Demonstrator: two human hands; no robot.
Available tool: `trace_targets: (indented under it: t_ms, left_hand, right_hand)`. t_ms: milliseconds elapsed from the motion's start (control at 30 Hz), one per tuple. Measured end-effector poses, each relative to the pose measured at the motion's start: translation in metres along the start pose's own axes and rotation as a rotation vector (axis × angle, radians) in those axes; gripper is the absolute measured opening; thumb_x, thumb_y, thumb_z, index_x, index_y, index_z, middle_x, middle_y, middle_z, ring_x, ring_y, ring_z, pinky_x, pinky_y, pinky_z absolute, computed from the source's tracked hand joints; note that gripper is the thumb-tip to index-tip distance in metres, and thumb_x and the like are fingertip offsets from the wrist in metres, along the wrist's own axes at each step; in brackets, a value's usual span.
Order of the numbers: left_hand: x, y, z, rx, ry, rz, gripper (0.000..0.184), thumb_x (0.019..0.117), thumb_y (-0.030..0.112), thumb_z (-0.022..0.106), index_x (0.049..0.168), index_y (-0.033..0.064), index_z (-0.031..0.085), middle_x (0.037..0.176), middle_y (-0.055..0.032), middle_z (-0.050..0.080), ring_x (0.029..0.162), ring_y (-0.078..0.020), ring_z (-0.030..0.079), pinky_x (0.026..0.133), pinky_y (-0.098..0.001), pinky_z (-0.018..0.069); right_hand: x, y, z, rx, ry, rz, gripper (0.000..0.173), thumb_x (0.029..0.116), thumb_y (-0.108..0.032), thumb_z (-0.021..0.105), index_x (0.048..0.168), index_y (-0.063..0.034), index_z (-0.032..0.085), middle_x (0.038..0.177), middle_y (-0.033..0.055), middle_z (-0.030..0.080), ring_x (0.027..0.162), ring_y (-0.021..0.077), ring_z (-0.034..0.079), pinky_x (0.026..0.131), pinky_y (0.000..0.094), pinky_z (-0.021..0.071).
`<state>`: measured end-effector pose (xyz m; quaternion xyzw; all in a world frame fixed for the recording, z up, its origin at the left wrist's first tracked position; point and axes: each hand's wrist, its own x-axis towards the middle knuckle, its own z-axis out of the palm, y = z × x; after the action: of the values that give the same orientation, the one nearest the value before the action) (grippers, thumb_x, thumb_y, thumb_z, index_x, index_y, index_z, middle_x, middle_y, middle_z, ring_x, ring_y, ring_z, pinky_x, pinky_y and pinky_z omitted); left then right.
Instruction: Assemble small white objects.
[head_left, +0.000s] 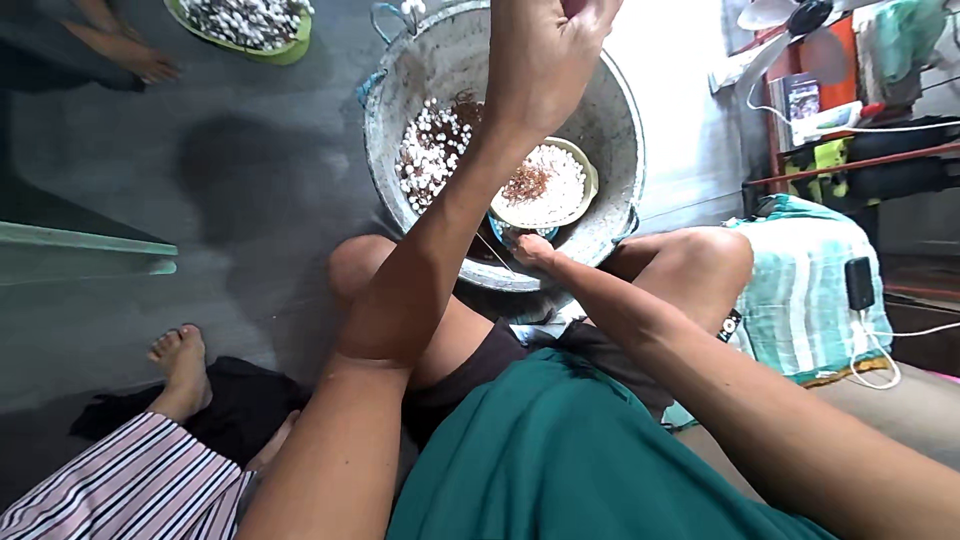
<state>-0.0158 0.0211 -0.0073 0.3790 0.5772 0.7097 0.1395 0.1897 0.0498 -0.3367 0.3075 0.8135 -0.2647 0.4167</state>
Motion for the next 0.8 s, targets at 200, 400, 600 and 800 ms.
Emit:
trace_targets:
  t_ms: [200,400,600,800]
  left_hand:
    - [0.004,-0.007,0.002,-0.049,-0.022,0.053,0.009,0.1004,0.005,0.063,0.099,-0.0012,0.069,0.084,-0.0068,0.07,0.067,-0.0123,0.066,0.063,-0.0296,0.0605]
    - [0.002,-0.003,0.001,-0.076,-0.076,0.066,0.012,0.1021,0.004,0.059,0.108,-0.003,0.066,0.093,-0.0086,0.07,0.071,-0.0155,0.069,0.064,-0.033,0.063]
    - [0.002,-0.004,0.002,-0.19,-0.074,-0.02,0.01,0.101,0.002,0.061,0.109,-0.0046,0.064,0.092,-0.0111,0.07,0.072,-0.0188,0.071,0.066,-0.0351,0.0651]
    - [0.002,-0.006,0.001,-0.277,-0.073,-0.115,0.011,0.1026,0.003,0.059,0.11,-0.0043,0.063,0.094,-0.0125,0.07,0.073,-0.0212,0.072,0.067,-0.0362,0.0644]
  right_hand:
    - [0.013,0.008,0.008,0.096,0.033,-0.011,0.047,0.106,-0.039,0.045,0.146,-0.0172,0.055,0.136,0.0187,0.064,0.129,0.0392,0.059,0.105,0.0656,0.0456]
    - [0.009,0.006,0.002,0.197,-0.059,0.004,0.052,0.1098,-0.037,0.036,0.138,-0.0016,0.061,0.141,0.0236,0.059,0.136,0.0392,0.054,0.112,0.0616,0.04]
    - [0.012,0.005,0.003,0.213,-0.093,0.05,0.05,0.1084,-0.036,0.041,0.131,0.0021,0.063,0.139,0.0247,0.06,0.134,0.0397,0.055,0.11,0.0624,0.0419]
    - [-0.02,-0.001,-0.013,0.137,-0.081,0.086,0.047,0.1055,-0.032,0.045,0.135,0.0027,0.058,0.139,0.0262,0.059,0.132,0.043,0.055,0.105,0.0676,0.043]
